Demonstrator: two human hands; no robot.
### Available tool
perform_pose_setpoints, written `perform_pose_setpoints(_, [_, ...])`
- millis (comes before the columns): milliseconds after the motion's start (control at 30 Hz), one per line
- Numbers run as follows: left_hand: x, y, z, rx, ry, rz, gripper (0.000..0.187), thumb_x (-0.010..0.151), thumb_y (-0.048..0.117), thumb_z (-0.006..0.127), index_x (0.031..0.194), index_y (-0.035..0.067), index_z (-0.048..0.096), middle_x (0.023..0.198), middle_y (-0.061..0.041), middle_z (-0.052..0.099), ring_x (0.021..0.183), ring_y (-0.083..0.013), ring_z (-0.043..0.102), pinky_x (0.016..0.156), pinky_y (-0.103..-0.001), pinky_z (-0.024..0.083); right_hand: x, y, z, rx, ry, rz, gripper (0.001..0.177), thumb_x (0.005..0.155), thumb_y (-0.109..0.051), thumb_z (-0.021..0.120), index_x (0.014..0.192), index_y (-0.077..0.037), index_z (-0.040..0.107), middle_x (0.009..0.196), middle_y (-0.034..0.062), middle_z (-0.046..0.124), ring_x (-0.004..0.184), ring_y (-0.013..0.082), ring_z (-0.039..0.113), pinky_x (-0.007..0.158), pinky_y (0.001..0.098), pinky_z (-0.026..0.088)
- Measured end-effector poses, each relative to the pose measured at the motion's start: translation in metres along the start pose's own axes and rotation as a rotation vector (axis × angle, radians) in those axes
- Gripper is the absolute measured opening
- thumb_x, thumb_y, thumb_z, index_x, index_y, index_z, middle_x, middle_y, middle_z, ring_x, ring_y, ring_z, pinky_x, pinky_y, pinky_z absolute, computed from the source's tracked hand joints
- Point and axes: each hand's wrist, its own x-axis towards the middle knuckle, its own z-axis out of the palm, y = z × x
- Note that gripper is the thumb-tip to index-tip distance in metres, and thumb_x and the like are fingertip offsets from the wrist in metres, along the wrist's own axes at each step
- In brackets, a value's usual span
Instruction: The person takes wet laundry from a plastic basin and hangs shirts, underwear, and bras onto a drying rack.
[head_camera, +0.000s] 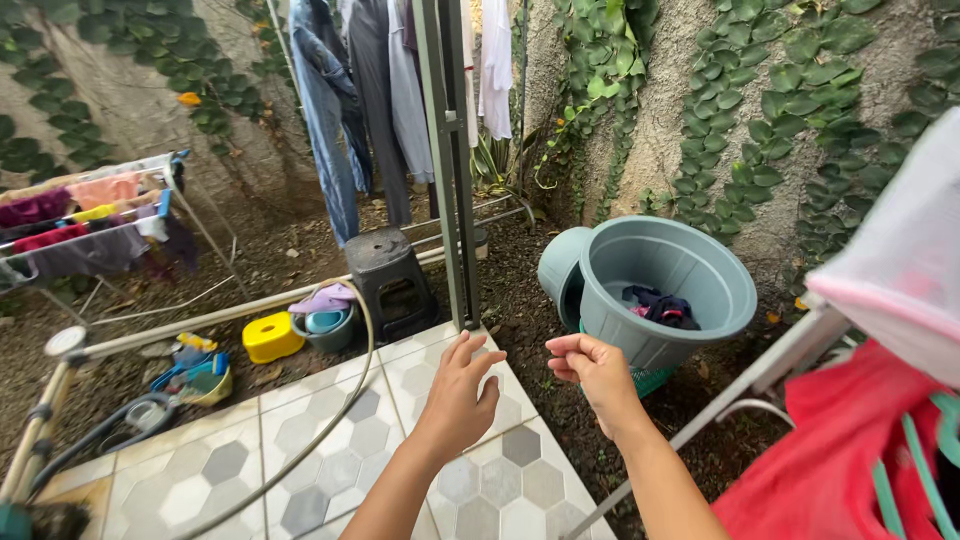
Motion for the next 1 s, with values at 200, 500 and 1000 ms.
perform_pose_setpoints(200, [0.118,-0.08,0.057,-0.034,-0.084,0.07,0.035,0.087,0.005,0.063,0.121,0.01,0.069,0.146,-0.018,0.05,0.144,-0.0417,0.033,0.113,-0.05,0.034,0.117,0.044,-0.023,-0.039,0.113,0.037,0.028,0.097,-0.002,0.05,0.109,0.001,0.075,0.103,0.0084,0.076,0.089,0.0161,0.072,0.083,0.0317,0.059])
perform_pose_setpoints(500, [0.302,-0.165,0.157,-0.162,-0.309,0.261,0.038,0.086,0.002,0.061,0.122,0.007,0.068,0.144,-0.022,0.053,0.144,-0.043,0.037,0.114,-0.05,0.035,0.254,0.108,-0.128,0.051,0.488,0.092,0.029,0.092,0.002,0.051,0.109,0.003,0.074,0.102,0.0125,0.075,0.09,0.0207,0.072,0.083,0.0342,0.059])
perform_pose_setpoints(1000, [0.49,-0.218,0.448,-0.24,-0.657,0.128,0.041,0.084,0.001,0.062,0.125,0.004,0.065,0.144,-0.024,0.051,0.14,-0.0427,0.04,0.112,-0.047,0.037,0.428,0.416,-0.377,-0.217,0.773,0.543,0.026,0.09,-0.002,0.057,0.099,-0.007,0.08,0.092,0.0109,0.079,0.083,0.019,0.071,0.072,0.0339,0.055])
